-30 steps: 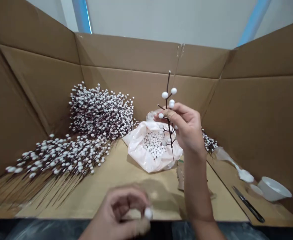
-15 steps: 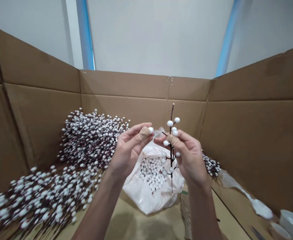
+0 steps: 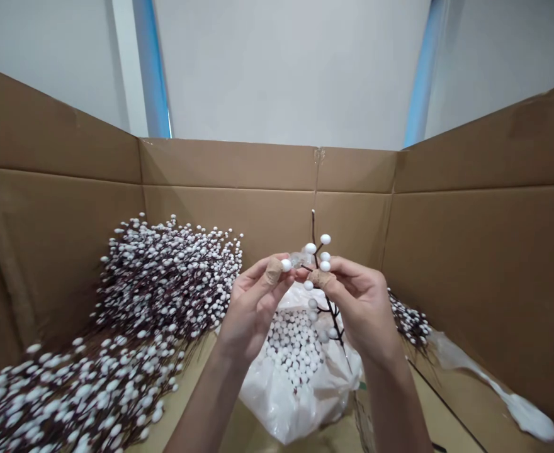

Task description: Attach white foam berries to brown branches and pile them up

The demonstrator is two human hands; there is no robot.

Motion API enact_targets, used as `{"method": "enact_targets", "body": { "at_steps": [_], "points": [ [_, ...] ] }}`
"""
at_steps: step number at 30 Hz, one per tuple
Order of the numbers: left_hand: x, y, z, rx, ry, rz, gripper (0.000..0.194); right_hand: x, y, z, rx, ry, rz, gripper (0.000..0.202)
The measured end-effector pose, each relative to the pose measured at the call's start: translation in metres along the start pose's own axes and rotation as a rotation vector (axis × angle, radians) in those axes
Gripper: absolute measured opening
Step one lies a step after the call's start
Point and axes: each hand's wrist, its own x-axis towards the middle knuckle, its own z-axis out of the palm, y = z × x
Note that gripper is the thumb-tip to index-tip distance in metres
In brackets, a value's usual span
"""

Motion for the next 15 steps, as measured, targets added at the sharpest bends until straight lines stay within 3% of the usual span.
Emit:
{"method": "enact_targets", "body": {
  "at_steps": [7, 15],
  "points": [
    [0.0037, -0.0054, -0.0084, 0.037, -0.044, 0.032, 0.01, -0.0009, -0.0021, 0.005, -0.223, 0.053, -0.046, 0.01],
    [0.0031, -0.0063, -0.0061, 0.063, -0.019, 0.024, 0.015, -0.0022, -0.0042, 0.0076, -0.25, 0.097, -0.094, 0.012]
  ]
}}
